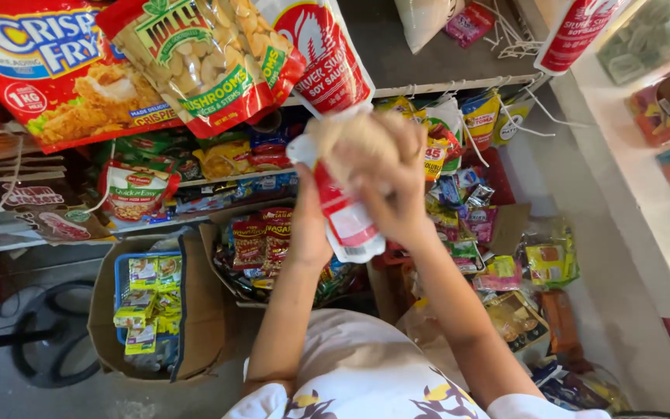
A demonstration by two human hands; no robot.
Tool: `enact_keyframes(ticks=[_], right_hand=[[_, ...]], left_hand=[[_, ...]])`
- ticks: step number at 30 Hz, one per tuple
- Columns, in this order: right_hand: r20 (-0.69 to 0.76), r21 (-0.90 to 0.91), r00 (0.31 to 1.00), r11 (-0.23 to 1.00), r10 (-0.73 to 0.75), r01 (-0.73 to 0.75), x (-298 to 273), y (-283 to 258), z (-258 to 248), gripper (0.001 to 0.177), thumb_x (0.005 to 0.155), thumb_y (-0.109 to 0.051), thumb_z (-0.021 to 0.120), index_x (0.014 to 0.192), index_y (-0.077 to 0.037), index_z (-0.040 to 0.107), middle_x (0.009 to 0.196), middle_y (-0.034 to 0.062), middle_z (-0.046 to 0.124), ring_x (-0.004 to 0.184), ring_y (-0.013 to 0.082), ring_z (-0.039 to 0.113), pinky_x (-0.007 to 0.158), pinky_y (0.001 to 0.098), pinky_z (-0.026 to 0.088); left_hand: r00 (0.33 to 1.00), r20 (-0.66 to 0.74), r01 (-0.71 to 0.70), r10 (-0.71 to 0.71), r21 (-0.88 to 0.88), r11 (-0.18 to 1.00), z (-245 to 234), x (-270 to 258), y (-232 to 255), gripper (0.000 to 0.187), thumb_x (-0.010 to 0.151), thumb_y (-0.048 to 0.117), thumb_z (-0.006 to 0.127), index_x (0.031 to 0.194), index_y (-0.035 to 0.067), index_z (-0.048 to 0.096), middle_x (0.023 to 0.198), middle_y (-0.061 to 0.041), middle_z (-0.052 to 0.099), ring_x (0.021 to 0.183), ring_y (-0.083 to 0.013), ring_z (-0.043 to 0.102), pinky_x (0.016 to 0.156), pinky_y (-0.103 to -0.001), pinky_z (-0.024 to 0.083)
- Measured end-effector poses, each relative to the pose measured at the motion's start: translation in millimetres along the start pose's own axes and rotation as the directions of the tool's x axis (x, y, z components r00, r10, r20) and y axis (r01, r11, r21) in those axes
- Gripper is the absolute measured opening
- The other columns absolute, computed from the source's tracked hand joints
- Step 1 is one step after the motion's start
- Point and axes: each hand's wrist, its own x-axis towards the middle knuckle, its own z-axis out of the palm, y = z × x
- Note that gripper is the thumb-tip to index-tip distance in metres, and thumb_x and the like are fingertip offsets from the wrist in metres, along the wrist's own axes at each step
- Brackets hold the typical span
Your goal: Wiping down sauce packets with a cloth and hanging them onto display hooks on a grocery shelf.
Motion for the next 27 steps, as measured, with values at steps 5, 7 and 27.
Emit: enact_keyframes(ticks=[5,7,27], right_hand=[[-0.028,0.088,0.989,0.986,0.142,-0.139,9,5,5,0.034,0.101,-0.016,0.062,0.133,-0.017,0.074,0.155,0.0175,0.052,0.138,0.0342,0.048,0.121,0.0484,0.035],[-0.021,0.12,0.989,0.982,0.149,-0.145,-5,4,2,0.033,0.105,-0.017,0.06,0.135,-0.016,0.072,0.155,0.0182,0.051,0.137,0.0348,0.048,0.122,0.0487,0.036],[-0.237,-0.04,0.971,0.998,0.04,-0.051,-146,43,15,0.049,0.08,-0.013,0.081,0.124,-0.021,0.06,0.127,0.0056,0.067,0.11,0.0261,0.062,0.095,0.0396,0.05]], left_hand=[[0.999,-0.035,-0.038,0.038,-0.005,0.999,9,-2,-1,0.072,0.107,0.058,0.033,0.16,0.008,0.032,0.158,-0.009,0.046,0.146,-0.0242,0.046,0.124,-0.045,0.036],[0.998,-0.031,-0.049,0.047,-0.064,0.997,2,-2,0,0.072,0.108,0.057,0.033,0.16,0.007,0.033,0.157,-0.01,0.046,0.145,-0.026,0.046,0.123,-0.046,0.036],[0.996,-0.018,-0.084,0.083,-0.375,0.923,24,11,-5,0.077,0.108,0.059,0.026,0.158,0.001,0.038,0.153,-0.022,0.052,0.138,-0.0371,0.054,0.113,-0.054,0.046]])
